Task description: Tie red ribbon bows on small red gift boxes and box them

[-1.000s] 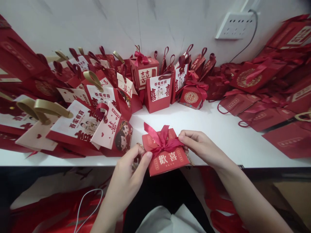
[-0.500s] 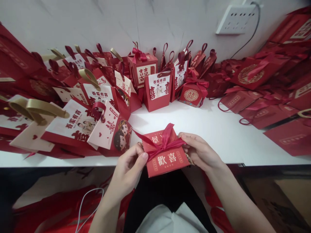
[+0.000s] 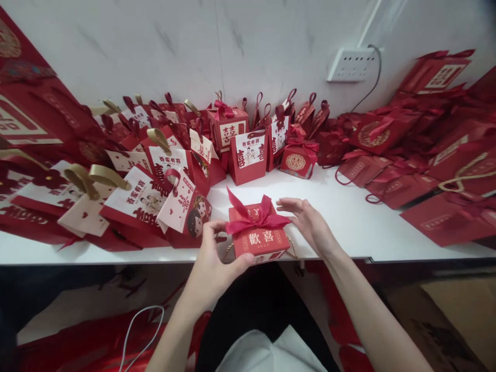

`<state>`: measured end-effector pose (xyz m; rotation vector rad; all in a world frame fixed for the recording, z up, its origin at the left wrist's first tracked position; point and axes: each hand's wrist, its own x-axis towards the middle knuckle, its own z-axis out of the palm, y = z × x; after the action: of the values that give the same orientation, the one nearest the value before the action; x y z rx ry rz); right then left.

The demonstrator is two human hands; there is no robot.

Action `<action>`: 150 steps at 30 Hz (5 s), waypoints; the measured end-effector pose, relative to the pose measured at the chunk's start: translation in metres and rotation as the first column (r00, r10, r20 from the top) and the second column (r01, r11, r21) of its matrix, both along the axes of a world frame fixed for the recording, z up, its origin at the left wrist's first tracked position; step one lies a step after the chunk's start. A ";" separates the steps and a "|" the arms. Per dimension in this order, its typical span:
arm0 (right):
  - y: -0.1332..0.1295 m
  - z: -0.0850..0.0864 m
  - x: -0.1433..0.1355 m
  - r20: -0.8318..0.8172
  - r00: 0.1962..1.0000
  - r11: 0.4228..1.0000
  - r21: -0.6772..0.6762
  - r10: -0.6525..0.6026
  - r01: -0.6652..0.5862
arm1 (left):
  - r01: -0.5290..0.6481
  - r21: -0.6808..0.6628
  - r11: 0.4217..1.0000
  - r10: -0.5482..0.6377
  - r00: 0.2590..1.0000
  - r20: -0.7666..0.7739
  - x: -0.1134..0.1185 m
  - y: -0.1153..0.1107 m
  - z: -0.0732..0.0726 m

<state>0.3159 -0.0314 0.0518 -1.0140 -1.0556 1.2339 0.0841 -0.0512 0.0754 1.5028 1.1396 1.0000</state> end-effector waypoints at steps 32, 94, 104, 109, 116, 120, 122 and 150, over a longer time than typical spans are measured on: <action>-0.060 0.010 -0.009 0.725 0.684 0.987 0.154 -0.083 -0.044 | -0.310 0.201 0.929 0.315 0.949 0.007 0.009 0.010 -0.004; -0.089 0.048 -0.040 -0.034 0.981 0.894 -0.405 0.191 -0.189 | 0.215 0.265 0.940 -0.118 0.933 -0.339 0.035 0.019 0.031; -0.092 0.042 -0.048 -0.104 0.970 0.892 -0.380 0.221 -0.244 | 0.209 0.255 0.944 -0.105 0.924 -0.367 0.037 0.020 0.035; -0.094 0.036 -0.053 -0.026 0.970 0.885 -0.404 0.240 -0.230 | 0.220 0.251 0.943 -0.114 0.919 -0.377 0.036 0.020 0.033; -0.100 0.021 -0.042 0.149 0.924 0.853 -0.458 0.353 -0.251 | 0.231 0.272 0.934 -0.102 0.902 -0.419 0.037 0.020 0.035; -0.107 0.031 -0.012 0.436 0.783 0.860 -0.452 0.444 -0.236 | 0.254 0.258 0.932 -0.125 0.894 -0.430 0.038 0.021 0.036; -0.110 0.039 0.008 0.581 0.683 0.878 -0.437 0.442 -0.196 | 0.233 0.277 0.932 -0.108 0.909 -0.402 0.036 0.019 0.037; -0.041 0.016 -0.006 0.494 0.843 0.922 0.185 0.213 -0.341 | -0.030 0.248 0.968 0.145 0.877 -0.459 0.017 -0.027 0.026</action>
<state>0.3100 -0.0724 0.0683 -0.9897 -1.7535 1.0547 0.1015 -0.0780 0.1014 1.9752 1.4832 0.8696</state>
